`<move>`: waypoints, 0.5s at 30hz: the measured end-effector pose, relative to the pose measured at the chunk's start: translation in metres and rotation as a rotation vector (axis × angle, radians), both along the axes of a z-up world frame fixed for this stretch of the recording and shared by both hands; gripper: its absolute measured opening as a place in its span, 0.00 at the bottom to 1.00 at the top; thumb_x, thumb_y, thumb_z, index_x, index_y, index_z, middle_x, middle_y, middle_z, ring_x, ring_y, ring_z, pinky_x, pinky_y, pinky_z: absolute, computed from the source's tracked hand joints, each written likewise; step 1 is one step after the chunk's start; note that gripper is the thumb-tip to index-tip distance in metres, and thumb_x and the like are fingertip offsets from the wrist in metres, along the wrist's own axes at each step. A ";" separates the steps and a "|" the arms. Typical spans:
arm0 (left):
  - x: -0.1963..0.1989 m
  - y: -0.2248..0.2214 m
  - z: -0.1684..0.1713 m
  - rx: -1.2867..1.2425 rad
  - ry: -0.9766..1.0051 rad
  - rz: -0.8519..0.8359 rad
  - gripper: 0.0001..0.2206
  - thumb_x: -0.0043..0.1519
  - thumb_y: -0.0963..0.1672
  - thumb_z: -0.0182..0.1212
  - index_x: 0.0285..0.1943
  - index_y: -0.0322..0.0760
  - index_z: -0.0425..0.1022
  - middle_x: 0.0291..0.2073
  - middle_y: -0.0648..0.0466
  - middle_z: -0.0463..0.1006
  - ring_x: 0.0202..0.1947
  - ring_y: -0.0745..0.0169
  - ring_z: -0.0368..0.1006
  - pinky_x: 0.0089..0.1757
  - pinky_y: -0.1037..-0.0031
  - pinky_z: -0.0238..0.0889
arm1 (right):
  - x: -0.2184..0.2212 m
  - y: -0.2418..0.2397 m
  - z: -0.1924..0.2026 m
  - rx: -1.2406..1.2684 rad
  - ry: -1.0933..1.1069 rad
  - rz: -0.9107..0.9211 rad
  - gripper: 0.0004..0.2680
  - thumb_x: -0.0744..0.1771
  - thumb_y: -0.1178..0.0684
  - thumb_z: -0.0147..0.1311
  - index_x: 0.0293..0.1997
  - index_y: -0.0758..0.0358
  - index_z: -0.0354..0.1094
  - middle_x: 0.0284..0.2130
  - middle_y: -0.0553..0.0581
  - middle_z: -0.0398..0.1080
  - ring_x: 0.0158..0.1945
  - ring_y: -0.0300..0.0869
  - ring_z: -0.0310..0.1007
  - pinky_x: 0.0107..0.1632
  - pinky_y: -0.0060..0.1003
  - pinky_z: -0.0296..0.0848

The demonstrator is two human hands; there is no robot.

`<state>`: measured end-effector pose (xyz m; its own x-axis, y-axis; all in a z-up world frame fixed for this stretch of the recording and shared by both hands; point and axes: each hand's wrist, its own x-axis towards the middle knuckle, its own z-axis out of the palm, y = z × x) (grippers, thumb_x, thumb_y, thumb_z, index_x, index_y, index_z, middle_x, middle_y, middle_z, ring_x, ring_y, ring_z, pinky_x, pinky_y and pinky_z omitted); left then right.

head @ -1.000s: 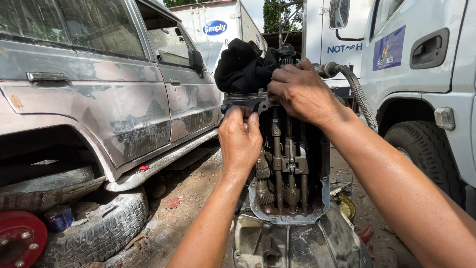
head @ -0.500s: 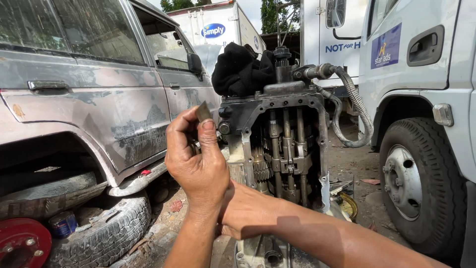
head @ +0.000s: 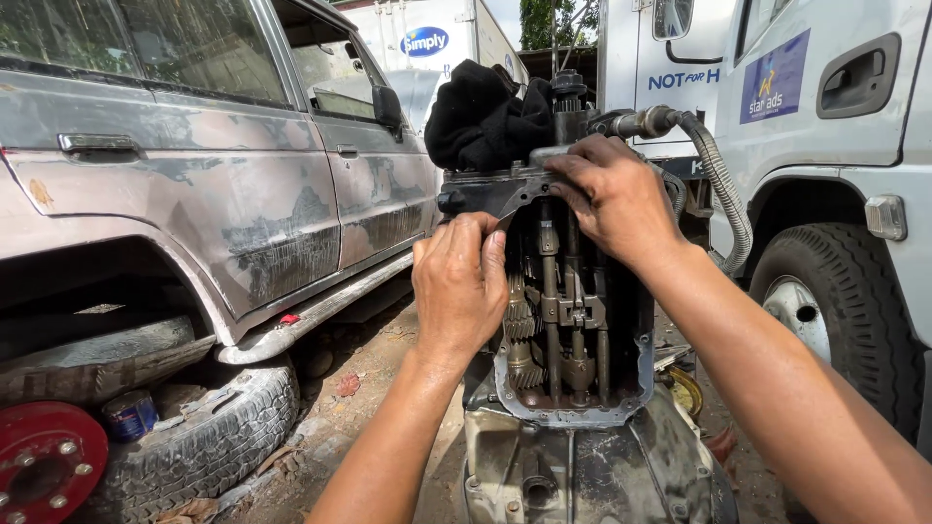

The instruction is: Inspecting and manipulating the internal gears and shafts of a vehicle transmission for repair

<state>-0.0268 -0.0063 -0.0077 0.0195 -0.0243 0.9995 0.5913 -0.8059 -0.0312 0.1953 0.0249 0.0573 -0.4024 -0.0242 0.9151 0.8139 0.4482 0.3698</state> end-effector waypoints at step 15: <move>-0.005 -0.007 -0.025 -0.167 -0.141 -0.213 0.01 0.66 0.40 0.58 0.44 0.40 0.74 0.30 0.51 0.81 0.34 0.50 0.79 0.41 0.62 0.65 | -0.010 0.022 0.051 0.393 -0.548 -0.389 0.05 0.71 0.52 0.46 0.38 0.52 0.66 0.33 0.50 0.62 0.39 0.45 0.64 0.44 0.39 0.63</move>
